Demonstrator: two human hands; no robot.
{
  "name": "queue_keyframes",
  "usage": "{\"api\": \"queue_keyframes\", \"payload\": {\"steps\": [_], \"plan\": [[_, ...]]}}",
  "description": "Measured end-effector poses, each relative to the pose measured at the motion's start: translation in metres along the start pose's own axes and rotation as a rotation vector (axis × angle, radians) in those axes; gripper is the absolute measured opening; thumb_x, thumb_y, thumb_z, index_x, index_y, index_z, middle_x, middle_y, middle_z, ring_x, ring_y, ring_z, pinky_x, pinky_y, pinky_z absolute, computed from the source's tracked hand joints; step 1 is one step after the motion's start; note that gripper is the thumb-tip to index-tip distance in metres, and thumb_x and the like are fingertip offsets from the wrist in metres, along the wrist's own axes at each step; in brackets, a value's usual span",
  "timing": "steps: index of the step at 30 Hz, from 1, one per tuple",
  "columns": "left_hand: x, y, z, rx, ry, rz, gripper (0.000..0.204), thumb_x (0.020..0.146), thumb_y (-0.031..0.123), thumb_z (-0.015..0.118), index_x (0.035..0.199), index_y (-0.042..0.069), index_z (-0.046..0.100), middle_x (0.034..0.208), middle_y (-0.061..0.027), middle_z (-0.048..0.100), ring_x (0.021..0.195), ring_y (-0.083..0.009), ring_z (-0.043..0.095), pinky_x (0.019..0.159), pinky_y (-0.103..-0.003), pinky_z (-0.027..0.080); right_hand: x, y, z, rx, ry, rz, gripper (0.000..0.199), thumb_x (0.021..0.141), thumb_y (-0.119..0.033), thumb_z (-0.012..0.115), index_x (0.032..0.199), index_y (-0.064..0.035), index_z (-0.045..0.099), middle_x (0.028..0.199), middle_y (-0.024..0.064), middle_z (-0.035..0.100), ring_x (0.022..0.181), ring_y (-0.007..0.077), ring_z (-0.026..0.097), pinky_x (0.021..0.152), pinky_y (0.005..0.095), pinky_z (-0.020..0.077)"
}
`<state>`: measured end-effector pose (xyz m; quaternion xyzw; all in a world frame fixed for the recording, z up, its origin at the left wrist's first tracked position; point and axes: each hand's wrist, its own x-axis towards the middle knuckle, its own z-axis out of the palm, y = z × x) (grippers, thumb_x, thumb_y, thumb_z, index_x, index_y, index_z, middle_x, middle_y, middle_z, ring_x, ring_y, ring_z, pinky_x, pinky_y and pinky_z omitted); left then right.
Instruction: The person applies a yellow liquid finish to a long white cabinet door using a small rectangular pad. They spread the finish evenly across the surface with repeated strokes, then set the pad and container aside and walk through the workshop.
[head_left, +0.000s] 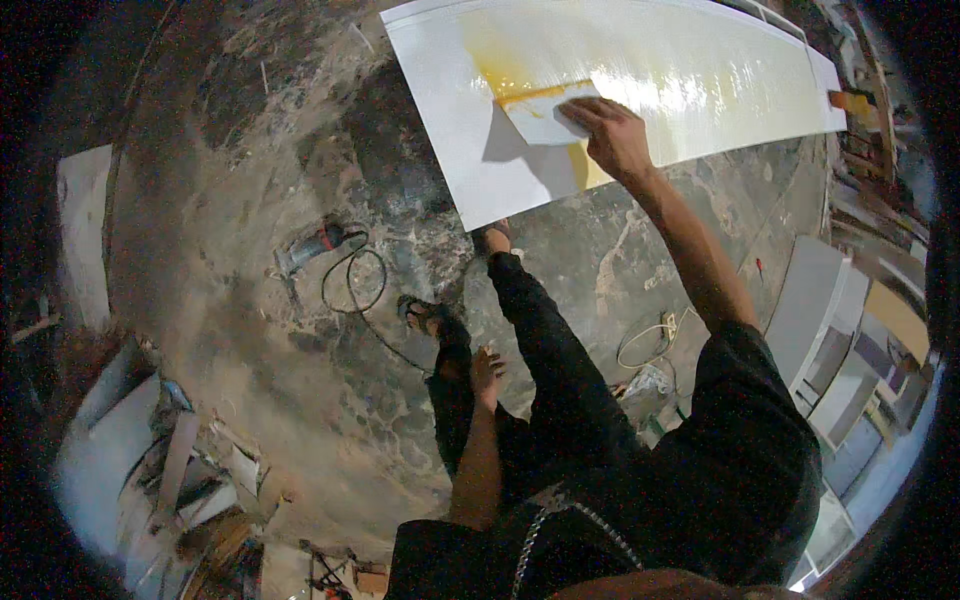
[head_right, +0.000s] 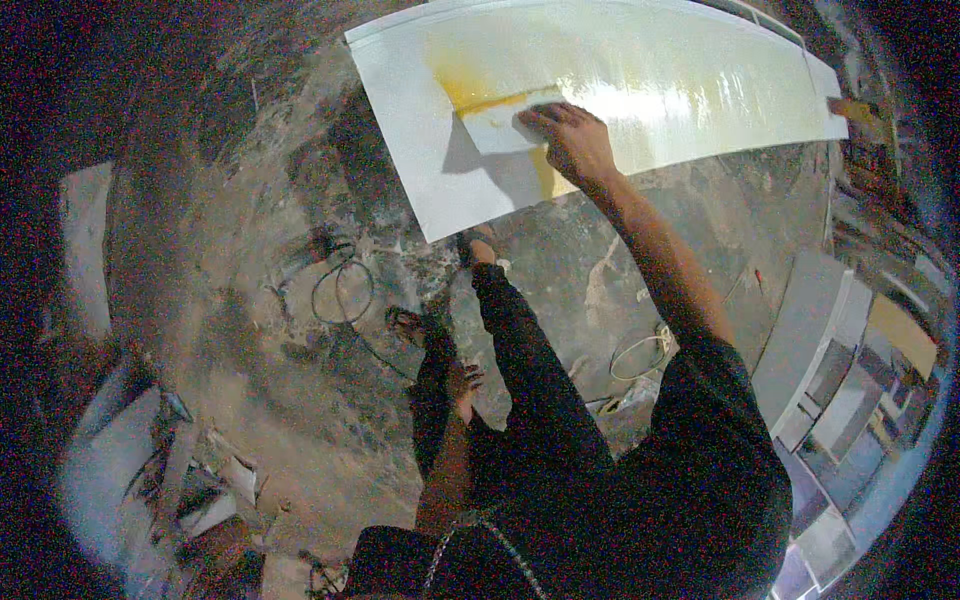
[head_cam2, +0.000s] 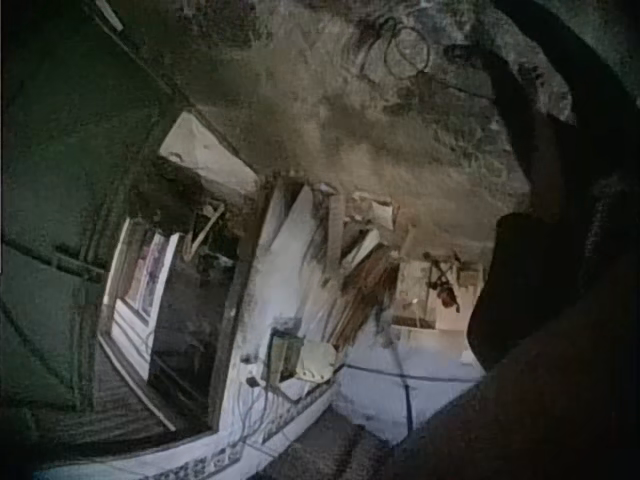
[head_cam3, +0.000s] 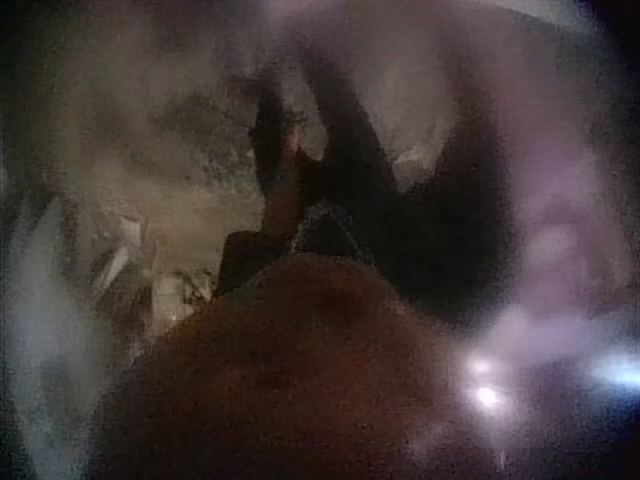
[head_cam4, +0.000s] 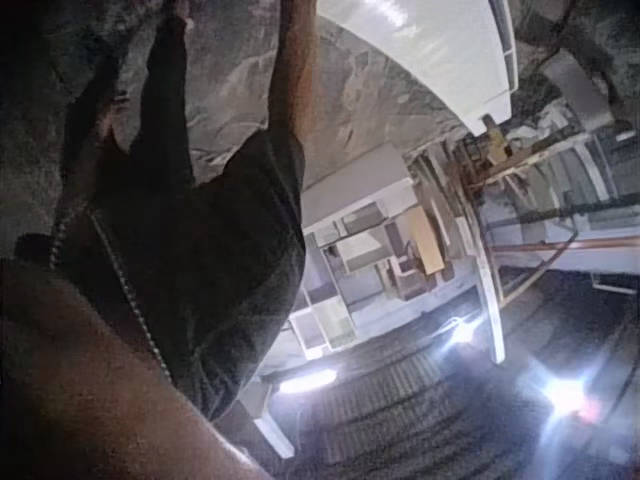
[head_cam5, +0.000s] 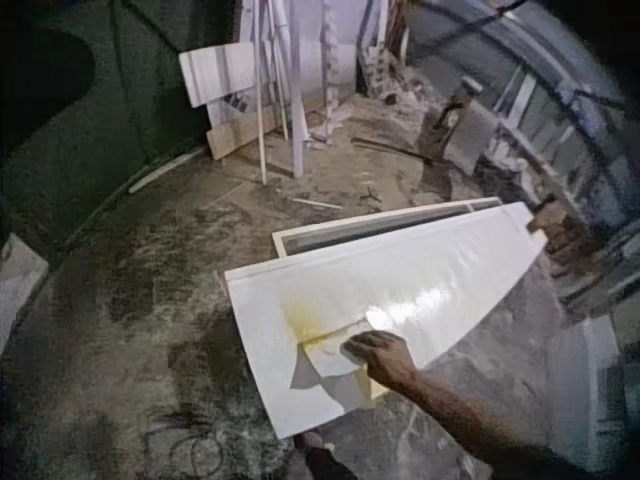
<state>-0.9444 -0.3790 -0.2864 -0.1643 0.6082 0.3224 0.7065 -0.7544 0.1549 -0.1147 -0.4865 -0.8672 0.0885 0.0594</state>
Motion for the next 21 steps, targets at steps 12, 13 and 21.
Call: {"api": "queue_keyframes", "payload": {"steps": [12, 13, 21], "plan": [[-0.003, 0.042, -0.096, -0.2, -0.203, 0.208, 0.046, 0.102, 0.043, 0.047, 0.128, 0.006, 0.055, 0.1, -0.0143, 0.067, 0.076, -0.022, 0.067, 0.065, -0.035, 0.055, -0.208, -0.069, -0.004, 0.087, -0.345, 0.185, 0.045, 0.077, 0.003, 0.054, 0.113, -0.0182, 0.071, 0.117, 0.0051, 0.069, 0.107, 0.0277, 0.065, 0.089, 0.0399, 0.0549], [-0.008, 0.045, -0.099, -0.11, -0.141, 0.231, 0.048, 0.101, 0.045, 0.047, 0.128, 0.006, 0.055, 0.1, -0.0142, 0.067, 0.077, -0.0218, 0.067, 0.065, -0.035, 0.055, -0.196, -0.092, -0.01, 0.151, -0.262, 0.197, 0.052, 0.073, 0.007, 0.052, 0.115, -0.0184, 0.07, 0.118, 0.006, 0.069, 0.107, 0.0289, 0.065, 0.09, 0.0391, 0.0546], [-0.015, 0.04, -0.098, 0.028, 0.087, 0.084, 0.063, 0.096, 0.059, 0.049, 0.127, 0.005, 0.054, 0.103, -0.0122, 0.066, 0.078, -0.022, 0.067, 0.068, -0.037, 0.053, -0.012, -0.144, -0.045, 0.152, 0.203, 0.125, 0.067, 0.065, 0.014, 0.051, 0.121, -0.0185, 0.068, 0.123, 0.0079, 0.066, 0.113, 0.0262, 0.063, 0.093, 0.0371, 0.0537]]}}
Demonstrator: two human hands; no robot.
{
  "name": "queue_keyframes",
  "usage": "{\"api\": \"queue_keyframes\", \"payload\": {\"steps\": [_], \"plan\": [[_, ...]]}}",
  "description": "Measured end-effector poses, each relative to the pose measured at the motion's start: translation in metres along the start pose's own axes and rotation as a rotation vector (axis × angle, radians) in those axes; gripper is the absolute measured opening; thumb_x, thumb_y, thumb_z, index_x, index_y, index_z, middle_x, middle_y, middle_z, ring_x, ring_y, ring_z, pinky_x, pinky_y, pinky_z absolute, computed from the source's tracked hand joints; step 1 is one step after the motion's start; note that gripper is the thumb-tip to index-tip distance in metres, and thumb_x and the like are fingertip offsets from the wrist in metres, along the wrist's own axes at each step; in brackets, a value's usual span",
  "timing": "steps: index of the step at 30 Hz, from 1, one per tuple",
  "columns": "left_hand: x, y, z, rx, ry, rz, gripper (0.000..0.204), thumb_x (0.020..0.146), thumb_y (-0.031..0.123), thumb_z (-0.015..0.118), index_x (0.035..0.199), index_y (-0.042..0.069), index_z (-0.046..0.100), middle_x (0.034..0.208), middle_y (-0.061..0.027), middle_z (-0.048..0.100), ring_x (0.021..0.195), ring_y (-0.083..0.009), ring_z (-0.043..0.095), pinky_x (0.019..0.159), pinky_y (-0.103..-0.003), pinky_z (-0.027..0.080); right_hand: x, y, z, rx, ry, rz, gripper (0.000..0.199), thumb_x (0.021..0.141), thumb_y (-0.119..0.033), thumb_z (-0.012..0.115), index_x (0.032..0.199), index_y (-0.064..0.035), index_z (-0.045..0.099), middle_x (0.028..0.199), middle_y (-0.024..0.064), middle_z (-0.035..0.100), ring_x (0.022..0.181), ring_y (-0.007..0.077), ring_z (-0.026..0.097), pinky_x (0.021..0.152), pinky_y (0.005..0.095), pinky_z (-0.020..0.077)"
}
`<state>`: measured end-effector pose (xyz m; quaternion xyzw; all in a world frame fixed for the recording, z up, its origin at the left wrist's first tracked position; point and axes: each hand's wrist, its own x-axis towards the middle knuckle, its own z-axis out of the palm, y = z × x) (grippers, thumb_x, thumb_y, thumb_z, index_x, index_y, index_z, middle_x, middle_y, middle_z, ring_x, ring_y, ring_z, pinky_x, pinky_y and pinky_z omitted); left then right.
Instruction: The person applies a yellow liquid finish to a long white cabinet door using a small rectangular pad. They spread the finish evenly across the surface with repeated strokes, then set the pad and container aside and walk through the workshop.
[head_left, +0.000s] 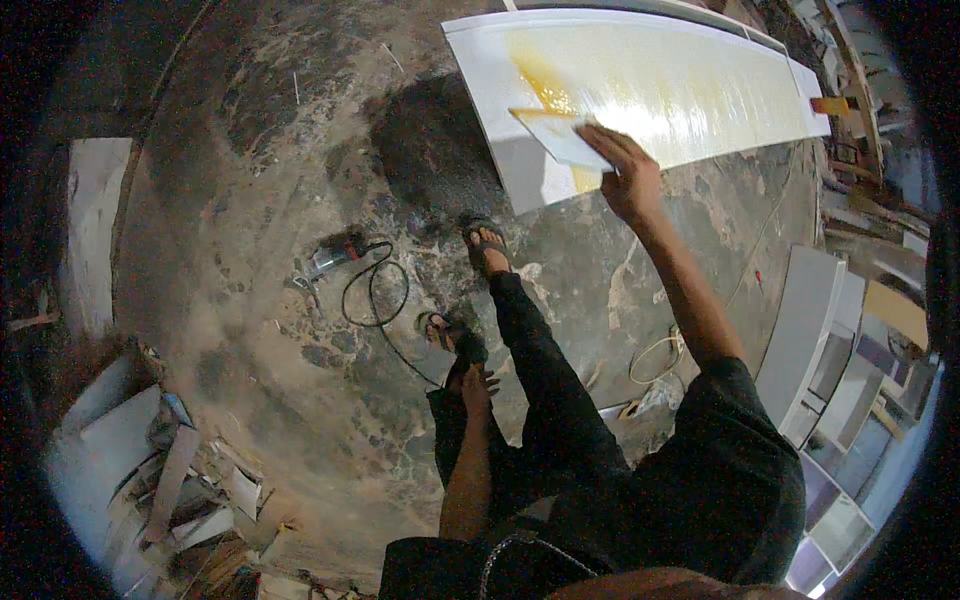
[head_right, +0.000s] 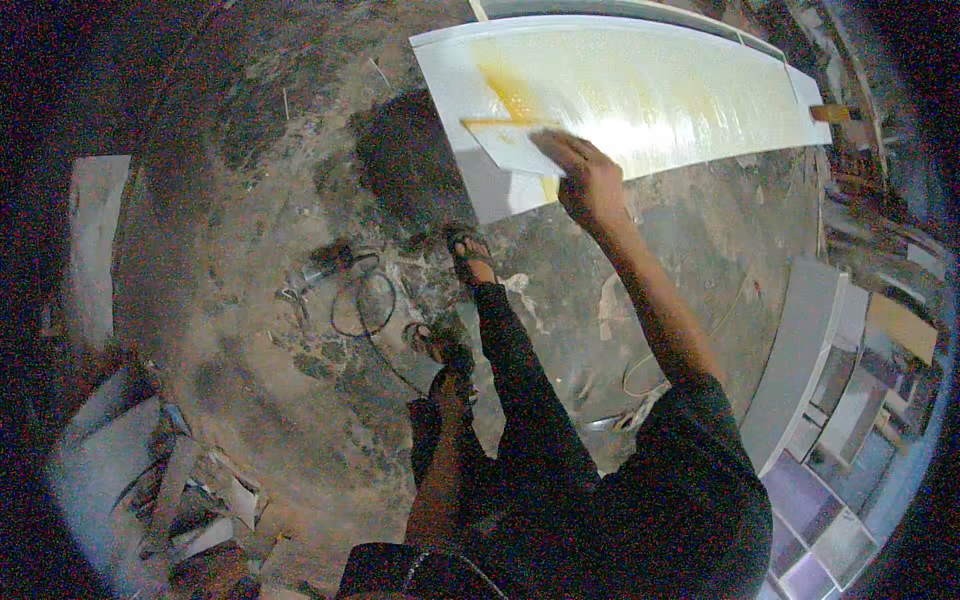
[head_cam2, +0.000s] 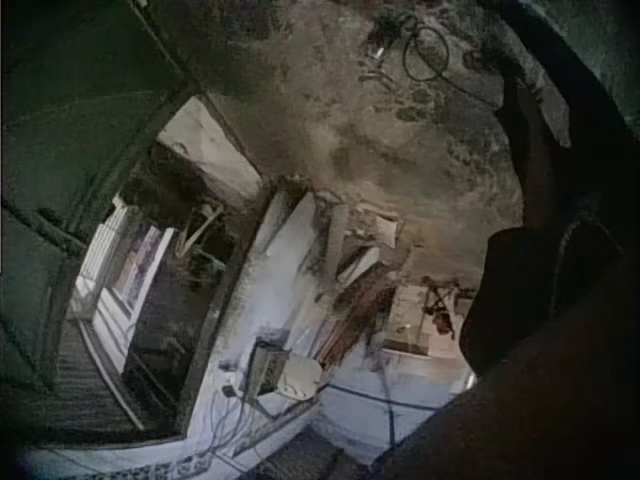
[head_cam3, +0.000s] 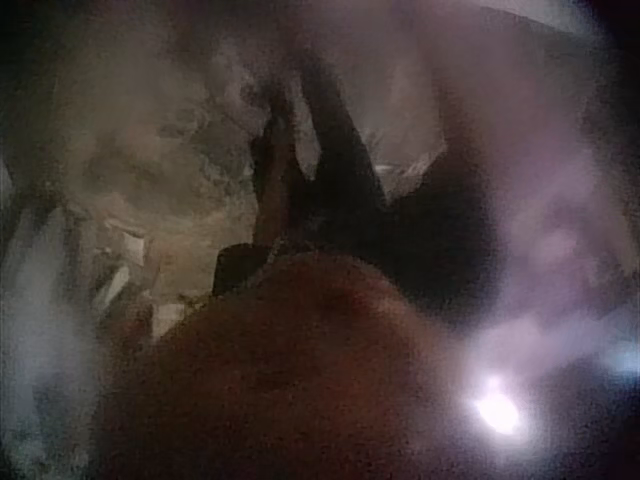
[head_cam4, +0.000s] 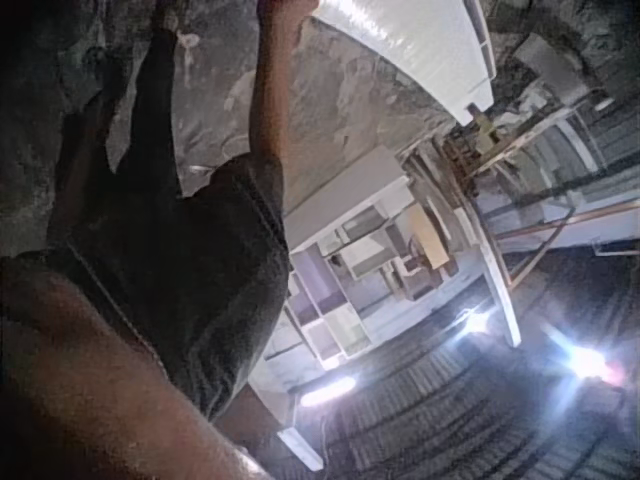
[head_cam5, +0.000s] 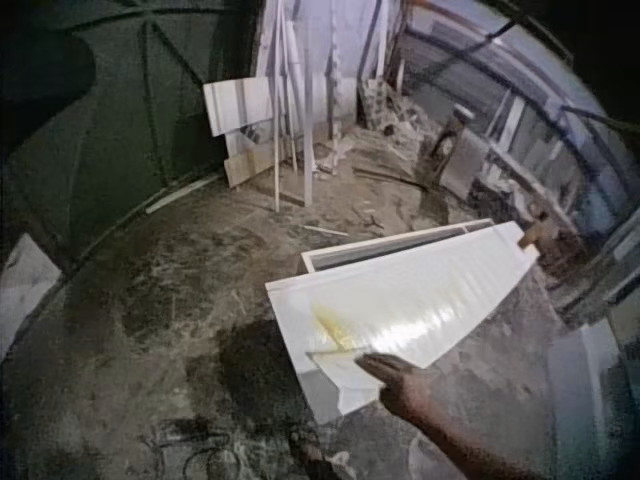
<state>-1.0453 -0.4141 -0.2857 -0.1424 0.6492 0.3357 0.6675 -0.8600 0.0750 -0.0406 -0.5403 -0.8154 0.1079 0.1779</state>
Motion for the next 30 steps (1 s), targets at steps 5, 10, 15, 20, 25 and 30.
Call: {"api": "queue_keyframes", "payload": {"steps": [5, 10, 15, 20, 25, 30], "plan": [[-0.037, 0.041, 0.052, -0.041, -0.061, 0.037, 0.062, 0.098, 0.058, 0.047, 0.131, 0.006, 0.05, 0.104, -0.0107, 0.066, 0.084, -0.022, 0.066, 0.073, -0.038, 0.052, 0.093, 0.047, 0.055, -0.226, 0.076, -0.119, 0.058, 0.073, 0.006, 0.051, 0.122, -0.0198, 0.066, 0.123, 0.0045, 0.066, 0.113, 0.0237, 0.063, 0.091, 0.0369, 0.054], [-0.049, 0.056, 0.074, 0.001, 0.033, -0.04, 0.06, 0.1, 0.055, 0.045, 0.133, 0.006, 0.049, 0.107, -0.01, 0.064, 0.09, -0.021, 0.065, 0.079, -0.038, 0.052, 0.141, 0.058, 0.091, -0.209, 0.045, -0.2, 0.056, 0.073, 0.003, 0.053, 0.123, -0.0201, 0.066, 0.124, 0.0035, 0.066, 0.115, 0.0238, 0.062, 0.096, 0.0373, 0.0515], [-0.042, 0.047, 0.083, -0.008, 0.057, -0.076, 0.056, 0.1, 0.053, 0.045, 0.13, 0.007, 0.051, 0.109, -0.0104, 0.064, 0.09, -0.0214, 0.065, 0.08, -0.038, 0.052, 0.156, 0.073, 0.106, -0.242, -0.004, -0.239, 0.052, 0.076, -0.004, 0.059, 0.126, -0.0214, 0.063, 0.128, 0.003, 0.063, 0.119, 0.0242, 0.059, 0.103, 0.0405, 0.0463], [-0.037, 0.033, 0.071, -0.062, 0.038, -0.026, 0.056, 0.099, 0.053, 0.046, 0.129, 0.006, 0.052, 0.112, -0.0107, 0.064, 0.092, -0.0223, 0.066, 0.077, -0.037, 0.053, 0.147, 0.069, 0.109, -0.217, -0.064, -0.256, 0.058, 0.074, -0.001, 0.057, 0.127, -0.0216, 0.061, 0.131, 0.0032, 0.061, 0.123, 0.0247, 0.056, 0.108, 0.0424, 0.042], [-0.049, 0.067, 0.093, -0.029, 0.089, -0.109, 0.056, 0.099, 0.054, 0.046, 0.129, 0.007, 0.052, 0.112, -0.0102, 0.063, 0.092, -0.0217, 0.065, 0.077, -0.037, 0.052, 0.074, 0.07, 0.084, -0.188, -0.207, -0.32, 0.065, 0.069, 0.001, 0.055, 0.129, -0.0233, 0.061, 0.131, 0.0037, 0.061, 0.125, 0.0259, 0.054, 0.111, 0.0446, 0.0396], [-0.048, 0.058, 0.084, -0.064, 0.064, -0.084, 0.06, 0.098, 0.056, 0.048, 0.133, 0.008, 0.05, 0.11, -0.0094, 0.063, 0.092, -0.0215, 0.064, 0.08, -0.038, 0.05, 0.1, 0.052, 0.058, -0.131, -0.123, -0.345, 0.064, 0.067, 0.005, 0.054, 0.126, -0.0191, 0.064, 0.129, 0.0043, 0.063, 0.122, 0.0251, 0.058, 0.108, 0.0427, 0.0437]]}}
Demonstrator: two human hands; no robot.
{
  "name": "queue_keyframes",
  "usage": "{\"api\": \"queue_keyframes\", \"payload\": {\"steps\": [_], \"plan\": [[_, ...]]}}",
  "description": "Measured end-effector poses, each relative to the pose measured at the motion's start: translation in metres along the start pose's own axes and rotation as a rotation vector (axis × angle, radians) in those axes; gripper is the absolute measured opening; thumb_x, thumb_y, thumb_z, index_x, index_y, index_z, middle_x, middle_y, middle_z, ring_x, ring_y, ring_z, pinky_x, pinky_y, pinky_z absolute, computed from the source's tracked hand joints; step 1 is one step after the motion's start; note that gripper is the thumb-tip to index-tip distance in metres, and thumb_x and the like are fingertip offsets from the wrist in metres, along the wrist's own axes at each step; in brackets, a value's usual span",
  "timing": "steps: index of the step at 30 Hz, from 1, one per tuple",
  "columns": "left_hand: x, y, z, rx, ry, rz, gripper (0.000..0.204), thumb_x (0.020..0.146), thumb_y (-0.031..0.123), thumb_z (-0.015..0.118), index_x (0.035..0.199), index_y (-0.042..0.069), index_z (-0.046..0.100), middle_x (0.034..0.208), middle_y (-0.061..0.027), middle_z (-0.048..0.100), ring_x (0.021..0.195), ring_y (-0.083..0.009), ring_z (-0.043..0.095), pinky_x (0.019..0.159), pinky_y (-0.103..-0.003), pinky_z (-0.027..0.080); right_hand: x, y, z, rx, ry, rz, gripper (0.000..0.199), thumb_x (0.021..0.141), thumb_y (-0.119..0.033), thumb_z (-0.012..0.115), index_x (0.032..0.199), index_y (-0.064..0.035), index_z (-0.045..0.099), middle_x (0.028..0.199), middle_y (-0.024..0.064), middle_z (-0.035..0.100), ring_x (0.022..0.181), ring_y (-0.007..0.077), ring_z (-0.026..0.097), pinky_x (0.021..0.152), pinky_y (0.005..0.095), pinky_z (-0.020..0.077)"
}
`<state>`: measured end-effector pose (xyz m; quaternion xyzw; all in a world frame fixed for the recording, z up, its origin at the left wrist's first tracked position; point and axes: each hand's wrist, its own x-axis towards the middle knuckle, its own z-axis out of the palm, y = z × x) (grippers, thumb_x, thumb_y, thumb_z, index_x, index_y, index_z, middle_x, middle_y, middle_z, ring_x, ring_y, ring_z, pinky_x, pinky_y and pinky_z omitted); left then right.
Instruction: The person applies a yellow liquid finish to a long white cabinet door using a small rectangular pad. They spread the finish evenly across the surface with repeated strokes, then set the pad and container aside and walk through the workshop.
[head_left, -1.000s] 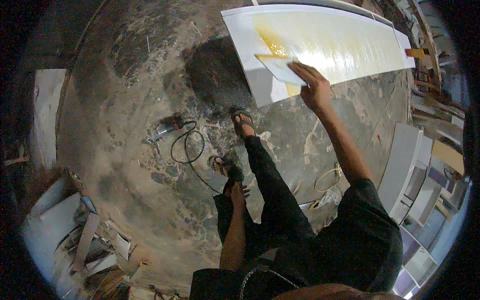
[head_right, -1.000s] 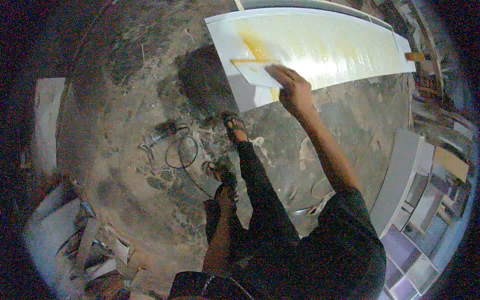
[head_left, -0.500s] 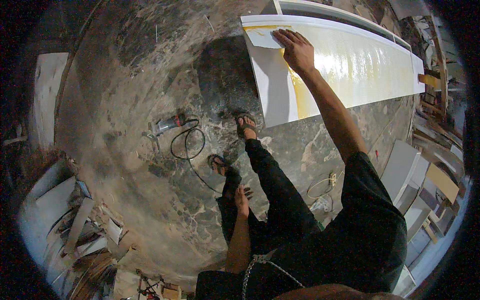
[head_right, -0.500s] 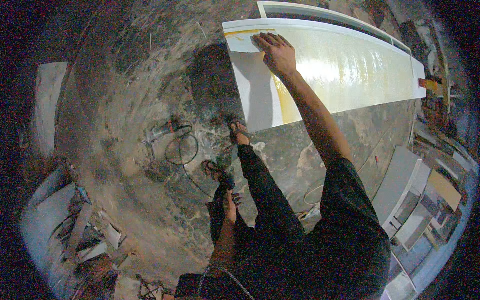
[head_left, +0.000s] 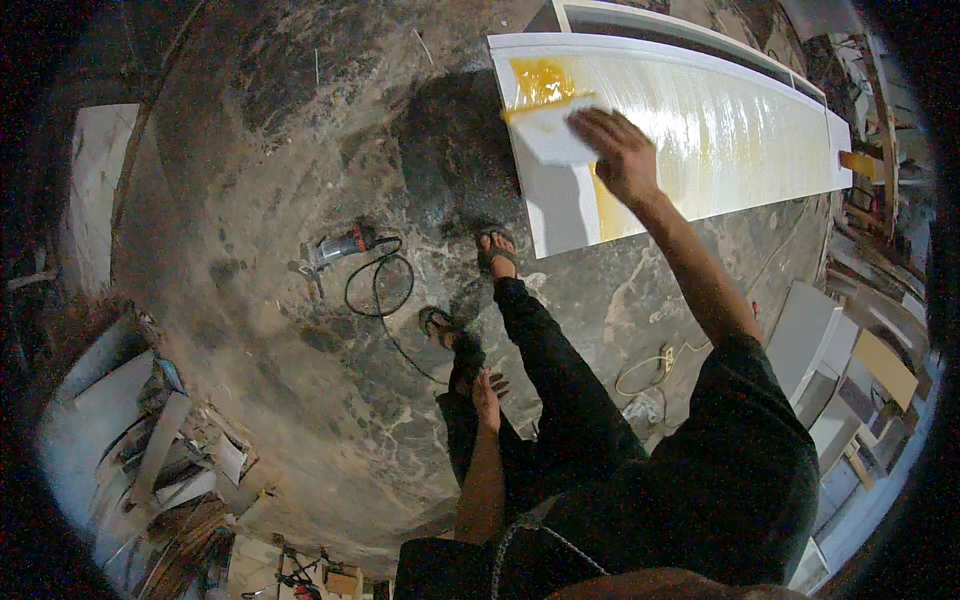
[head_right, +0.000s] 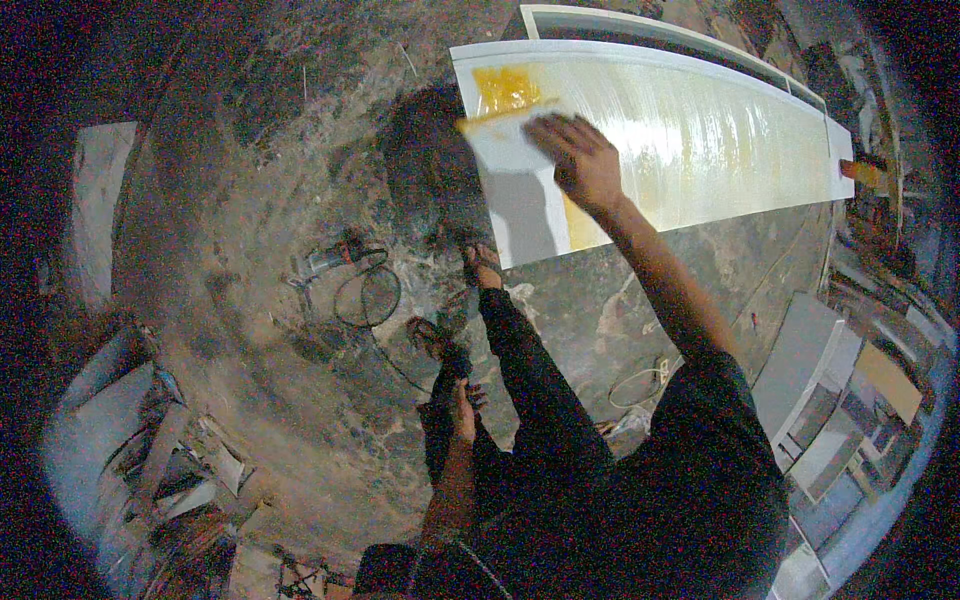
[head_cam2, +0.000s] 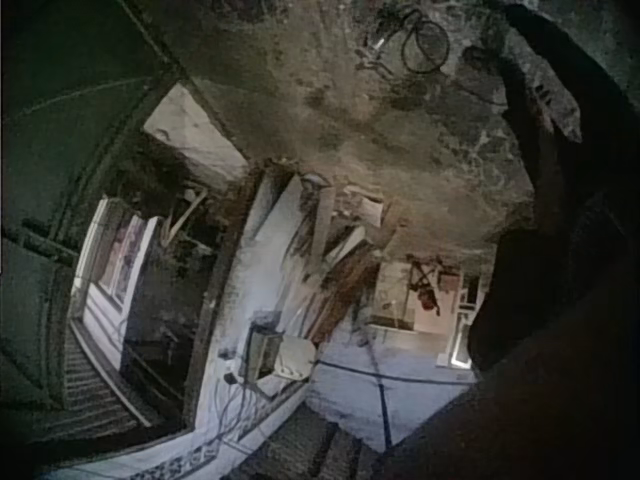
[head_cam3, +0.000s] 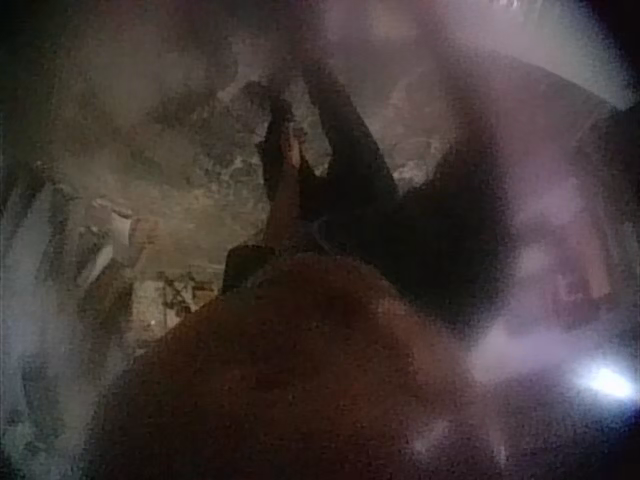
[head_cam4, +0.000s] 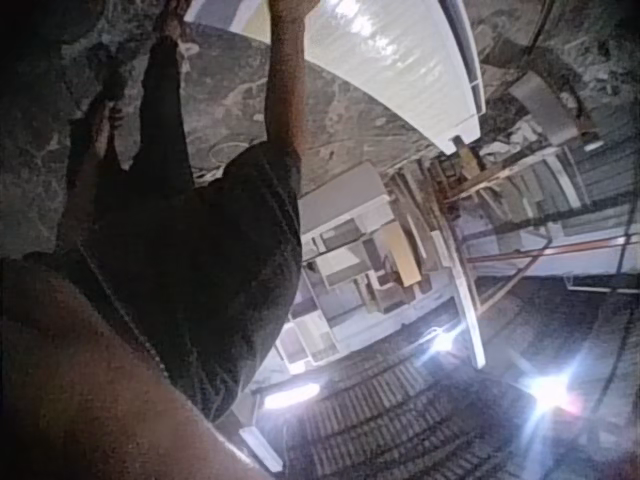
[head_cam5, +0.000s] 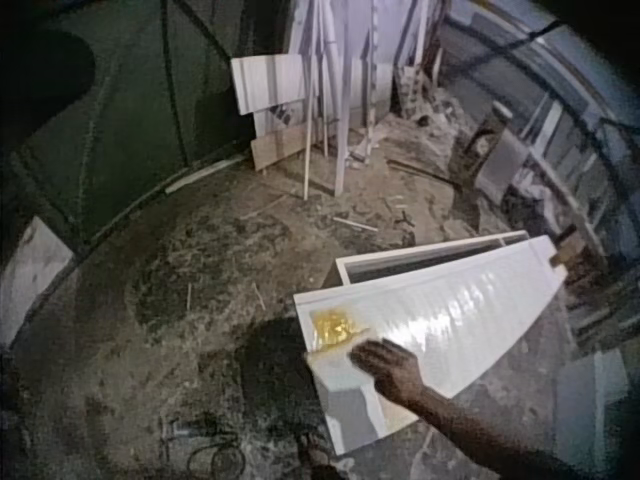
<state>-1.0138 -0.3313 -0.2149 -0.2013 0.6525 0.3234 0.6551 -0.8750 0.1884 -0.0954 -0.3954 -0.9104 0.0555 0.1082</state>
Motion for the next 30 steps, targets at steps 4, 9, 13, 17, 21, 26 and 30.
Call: {"api": "queue_keyframes", "payload": {"steps": [4, 9, 13, 17, 21, 26, 30], "plan": [[0.001, -0.003, 0.005, 0.014, -0.006, 0.037, 0.059, 0.098, 0.055, 0.049, 0.134, 0.008, 0.05, 0.109, -0.0087, 0.063, 0.091, -0.0216, 0.064, 0.08, -0.037, 0.049, 0.037, 0.034, 0.019, -0.083, 0.083, 0.122, 0.057, 0.072, 0.003, 0.054, 0.123, -0.019, 0.065, 0.126, 0.0041, 0.065, 0.117, 0.0247, 0.061, 0.102, 0.0386, 0.0476], [0.001, 0.001, 0.016, -0.01, 0.042, -0.01, 0.057, 0.098, 0.053, 0.049, 0.132, 0.008, 0.051, 0.107, -0.0087, 0.064, 0.09, -0.0208, 0.065, 0.079, -0.037, 0.05, 0.05, 0.05, 0.041, -0.14, 0.082, 0.132, 0.052, 0.076, -0.002, 0.055, 0.123, -0.0218, 0.064, 0.124, 0.003, 0.066, 0.113, 0.023, 0.062, 0.101, 0.0386, 0.048], [-0.001, 0.007, 0.028, 0.056, 0.032, 0.003, 0.057, 0.099, 0.054, 0.047, 0.132, 0.008, 0.052, 0.107, -0.0093, 0.065, 0.09, -0.0206, 0.065, 0.076, -0.037, 0.051, 0.049, 0.049, 0.04, -0.091, 0.01, 0.156, 0.048, 0.077, -0.004, 0.055, 0.122, -0.0208, 0.065, 0.122, 0.0027, 0.066, 0.111, 0.0226, 0.063, 0.097, 0.0382, 0.0506], [0.004, 0.002, 0.023, 0.077, 0.015, 0.002, 0.057, 0.099, 0.054, 0.045, 0.134, 0.008, 0.049, 0.106, -0.008, 0.065, 0.087, -0.02, 0.066, 0.073, -0.034, 0.052, 0.041, 0.038, 0.026, -0.025, -0.064, 0.139, 0.045, 0.076, 0.002, 0.054, 0.115, -0.0158, 0.069, 0.119, 0.0051, 0.068, 0.107, 0.0251, 0.065, 0.088, 0.0376, 0.0545], [0.013, -0.008, 0.007, 0.111, -0.057, 0.003, 0.057, 0.1, 0.053, 0.044, 0.134, 0.007, 0.048, 0.107, -0.0097, 0.064, 0.088, -0.0212, 0.065, 0.073, -0.035, 0.052, -0.011, 0.028, 0.009, 0.036, -0.13, 0.172, 0.044, 0.076, 0.004, 0.053, 0.113, -0.0132, 0.069, 0.116, 0.0068, 0.069, 0.105, 0.0267, 0.066, 0.086, 0.0378, 0.0555], [0.019, -0.02, -0.032, 0.11, -0.11, 0.061, 0.06, 0.099, 0.054, 0.046, 0.136, 0.006, 0.047, 0.107, -0.0099, 0.065, 0.087, -0.0224, 0.066, 0.072, -0.037, 0.053, -0.1, -0.009, -0.011, 0.049, -0.219, 0.235, 0.053, 0.07, 0.008, 0.055, 0.117, -0.0126, 0.068, 0.118, 0.0076, 0.068, 0.107, 0.0269, 0.065, 0.088, 0.0385, 0.0553], [0.041, -0.019, -0.068, 0.085, -0.112, 0.057, 0.059, 0.1, 0.051, 0.046, 0.135, 0.003, 0.048, 0.106, -0.0123, 0.066, 0.085, -0.0247, 0.067, 0.071, -0.038, 0.055, -0.167, -0.056, -0.028, 0.054, -0.27, 0.264, 0.055, 0.068, 0.007, 0.057, 0.118, -0.0138, 0.068, 0.119, 0.0067, 0.068, 0.109, 0.0274, 0.064, 0.09, 0.0393, 0.0544]]}}
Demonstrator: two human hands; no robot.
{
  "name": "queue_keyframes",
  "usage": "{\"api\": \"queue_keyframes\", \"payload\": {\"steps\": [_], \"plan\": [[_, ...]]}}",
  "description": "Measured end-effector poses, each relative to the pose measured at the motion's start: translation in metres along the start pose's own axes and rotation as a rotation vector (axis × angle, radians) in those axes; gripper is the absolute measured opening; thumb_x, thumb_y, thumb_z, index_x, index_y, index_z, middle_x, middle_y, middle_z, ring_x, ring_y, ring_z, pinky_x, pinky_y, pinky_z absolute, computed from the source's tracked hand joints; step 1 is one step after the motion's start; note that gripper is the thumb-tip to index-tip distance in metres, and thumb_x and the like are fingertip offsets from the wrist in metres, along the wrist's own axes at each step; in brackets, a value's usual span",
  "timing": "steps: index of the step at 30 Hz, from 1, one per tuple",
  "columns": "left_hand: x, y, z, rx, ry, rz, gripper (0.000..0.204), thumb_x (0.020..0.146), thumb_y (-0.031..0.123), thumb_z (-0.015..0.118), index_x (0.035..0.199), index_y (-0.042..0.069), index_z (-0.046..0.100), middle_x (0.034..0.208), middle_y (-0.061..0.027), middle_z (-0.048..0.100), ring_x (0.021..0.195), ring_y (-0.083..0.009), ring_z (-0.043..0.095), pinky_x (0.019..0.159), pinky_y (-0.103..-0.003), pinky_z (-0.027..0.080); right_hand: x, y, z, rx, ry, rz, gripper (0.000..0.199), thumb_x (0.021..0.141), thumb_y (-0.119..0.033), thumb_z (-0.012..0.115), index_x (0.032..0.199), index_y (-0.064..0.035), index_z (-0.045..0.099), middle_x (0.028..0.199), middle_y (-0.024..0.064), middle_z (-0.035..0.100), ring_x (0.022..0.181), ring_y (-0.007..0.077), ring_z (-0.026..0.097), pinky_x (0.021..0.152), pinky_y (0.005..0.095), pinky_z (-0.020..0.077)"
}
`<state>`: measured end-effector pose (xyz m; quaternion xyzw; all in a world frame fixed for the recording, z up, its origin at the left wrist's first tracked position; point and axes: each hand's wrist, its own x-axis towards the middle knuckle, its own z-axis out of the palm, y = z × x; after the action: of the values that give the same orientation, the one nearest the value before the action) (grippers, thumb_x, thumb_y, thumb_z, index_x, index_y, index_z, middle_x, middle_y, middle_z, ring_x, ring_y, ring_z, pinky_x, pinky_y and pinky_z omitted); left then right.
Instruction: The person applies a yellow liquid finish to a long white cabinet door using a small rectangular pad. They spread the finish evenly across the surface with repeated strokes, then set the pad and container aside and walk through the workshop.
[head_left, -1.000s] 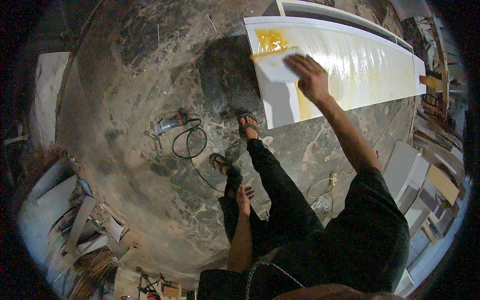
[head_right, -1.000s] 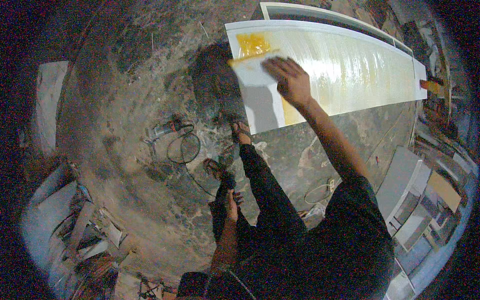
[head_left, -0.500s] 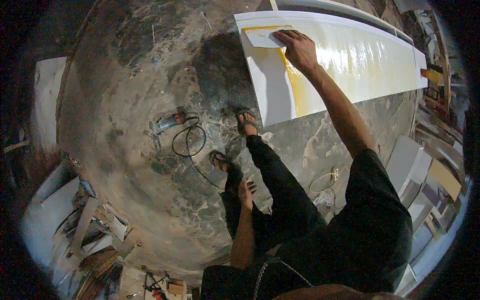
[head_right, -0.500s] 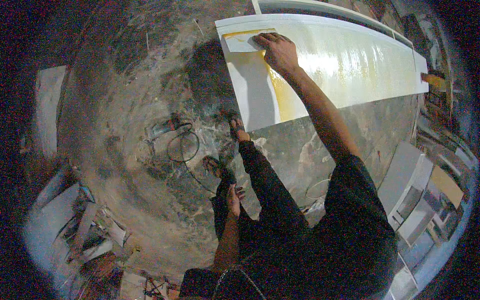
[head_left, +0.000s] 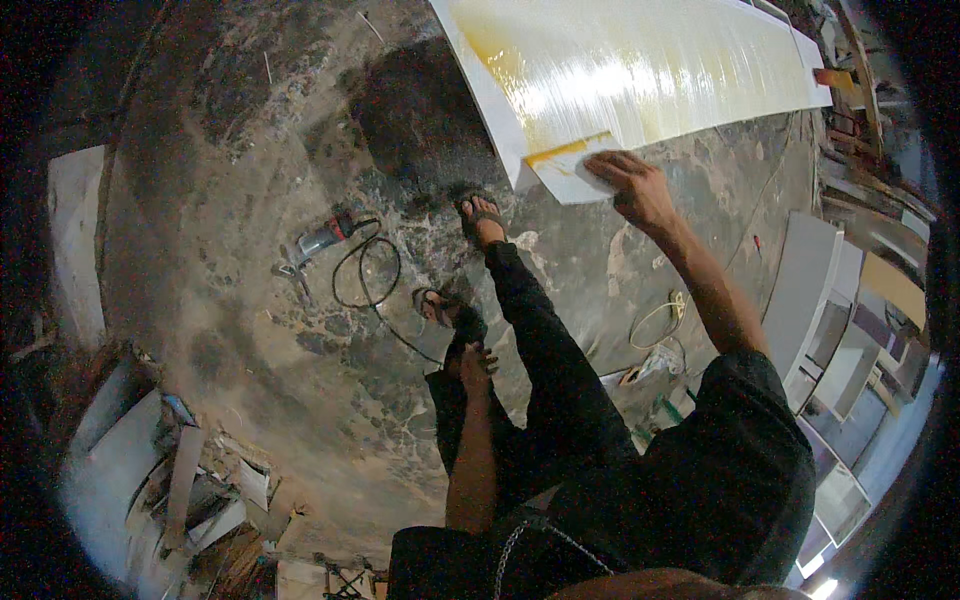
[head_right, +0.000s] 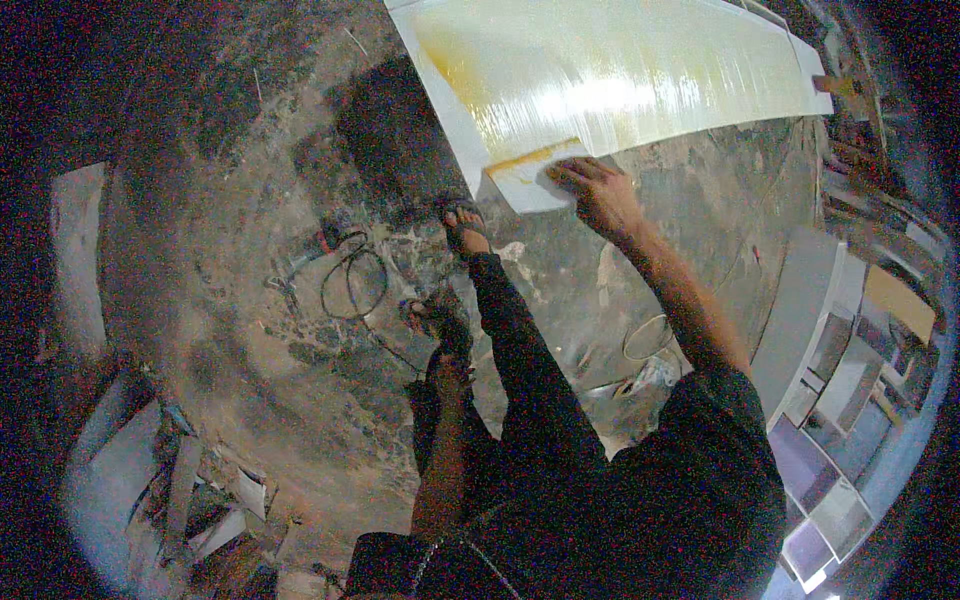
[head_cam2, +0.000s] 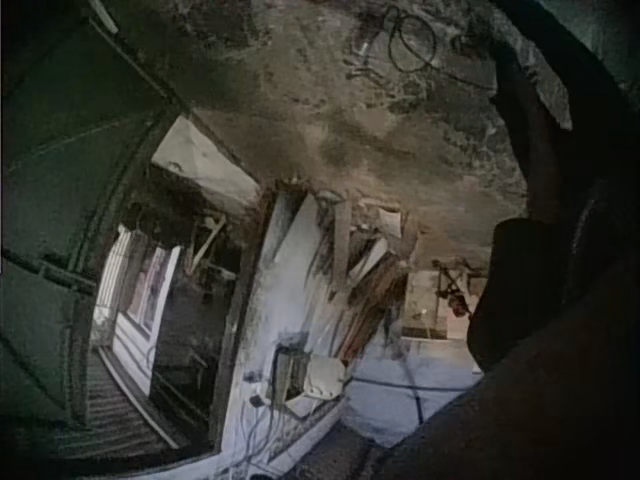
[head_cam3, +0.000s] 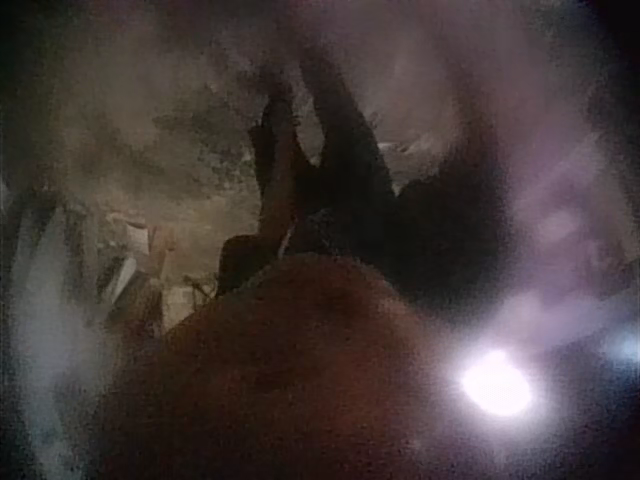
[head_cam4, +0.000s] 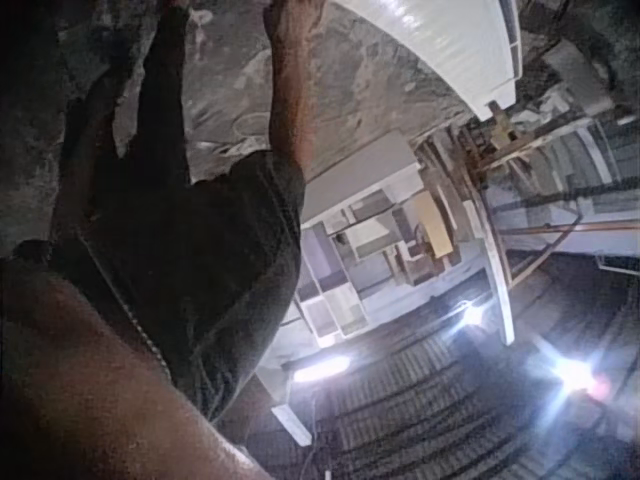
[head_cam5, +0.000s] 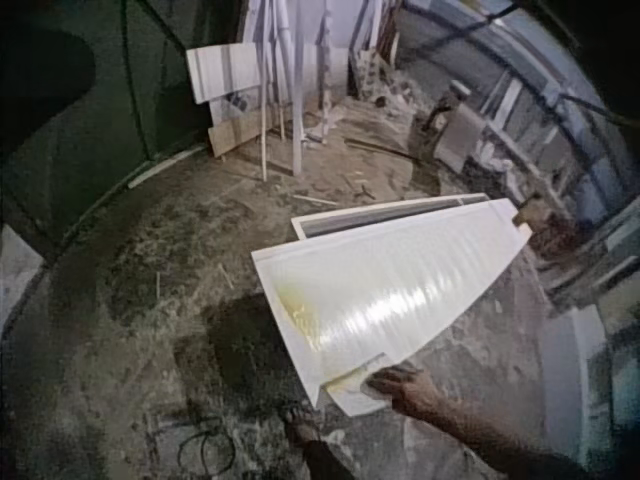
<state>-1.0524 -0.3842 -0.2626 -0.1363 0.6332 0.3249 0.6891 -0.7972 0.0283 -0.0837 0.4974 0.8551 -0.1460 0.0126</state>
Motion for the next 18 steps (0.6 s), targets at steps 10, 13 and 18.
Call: {"api": "queue_keyframes", "payload": {"steps": [10, 13, 18], "plan": [[0.007, -0.009, -0.038, 0.132, -0.078, 0.157, 0.057, 0.102, 0.047, 0.04, 0.136, 0.002, 0.048, 0.121, -0.0168, 0.061, 0.098, -0.0289, 0.066, 0.085, -0.043, 0.054, -0.069, -0.059, 0.015, 0.191, 0.057, 0.165, 0.061, 0.068, 0.006, 0.052, 0.122, -0.0204, 0.065, 0.119, 0.0062, 0.067, 0.103, 0.0285, 0.067, 0.081, 0.04, 0.0572], [0.004, 0.004, -0.028, 0.062, -0.05, 0.112, 0.058, 0.102, 0.049, 0.041, 0.137, 0.003, 0.048, 0.122, -0.0165, 0.061, 0.098, -0.0275, 0.066, 0.085, -0.041, 0.053, 0.01, -0.082, -0.025, 0.132, 0.25, 0.125, 0.06, 0.069, 0.008, 0.053, 0.121, -0.0193, 0.065, 0.118, 0.005, 0.067, 0.104, 0.0272, 0.066, 0.083, 0.0387, 0.0569], [-0.013, 0.04, 0.001, 0.008, -0.028, 0.121, 0.061, 0.101, 0.051, 0.043, 0.139, 0.004, 0.047, 0.124, -0.0159, 0.059, 0.097, -0.0252, 0.066, 0.086, -0.039, 0.051, 0.144, -0.048, -0.018, -0.014, 0.427, 0.019, 0.048, 0.076, 0.003, 0.054, 0.118, -0.018, 0.066, 0.118, 0.0051, 0.068, 0.107, 0.0264, 0.065, 0.086, 0.0373, 0.0554]]}}
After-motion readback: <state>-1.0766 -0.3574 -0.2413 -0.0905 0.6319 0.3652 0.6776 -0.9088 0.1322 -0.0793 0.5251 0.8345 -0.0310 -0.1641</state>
